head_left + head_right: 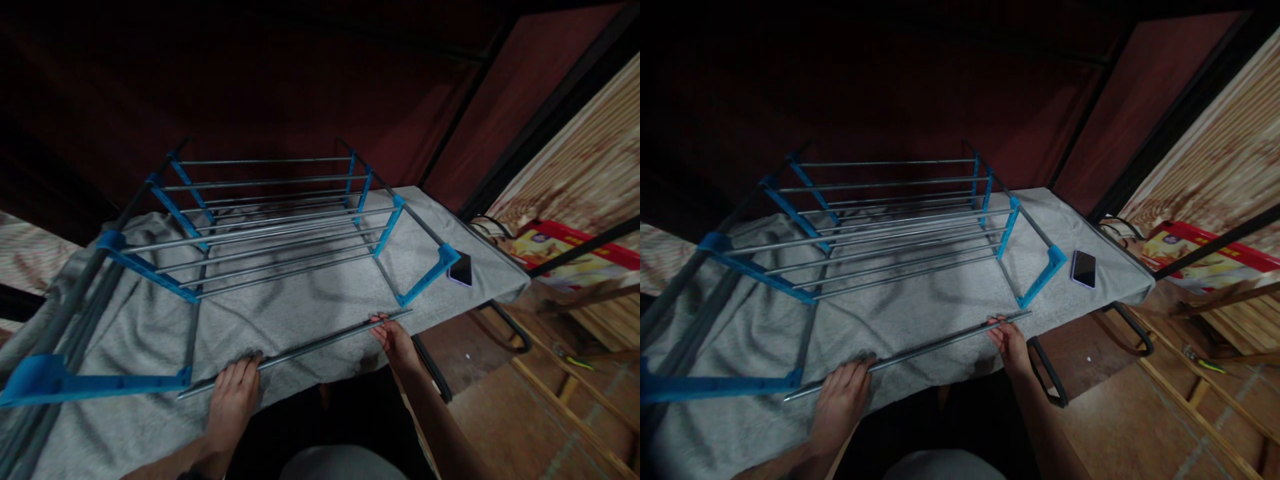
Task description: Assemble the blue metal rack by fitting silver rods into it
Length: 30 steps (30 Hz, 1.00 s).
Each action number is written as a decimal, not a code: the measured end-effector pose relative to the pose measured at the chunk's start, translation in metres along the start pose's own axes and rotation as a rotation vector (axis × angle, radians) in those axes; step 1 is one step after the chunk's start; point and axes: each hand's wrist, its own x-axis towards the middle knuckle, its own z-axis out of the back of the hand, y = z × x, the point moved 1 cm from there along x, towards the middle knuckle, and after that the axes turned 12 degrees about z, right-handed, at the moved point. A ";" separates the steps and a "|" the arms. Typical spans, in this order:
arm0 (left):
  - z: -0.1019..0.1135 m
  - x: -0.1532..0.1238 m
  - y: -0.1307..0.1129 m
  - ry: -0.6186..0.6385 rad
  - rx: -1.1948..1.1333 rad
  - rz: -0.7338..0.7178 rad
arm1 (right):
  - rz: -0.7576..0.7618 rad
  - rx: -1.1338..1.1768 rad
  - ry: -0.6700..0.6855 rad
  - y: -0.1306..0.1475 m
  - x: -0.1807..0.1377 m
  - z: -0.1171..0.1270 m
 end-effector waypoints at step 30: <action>-0.003 -0.001 0.002 0.000 -0.018 0.011 | -0.014 0.061 -0.010 0.003 -0.003 -0.004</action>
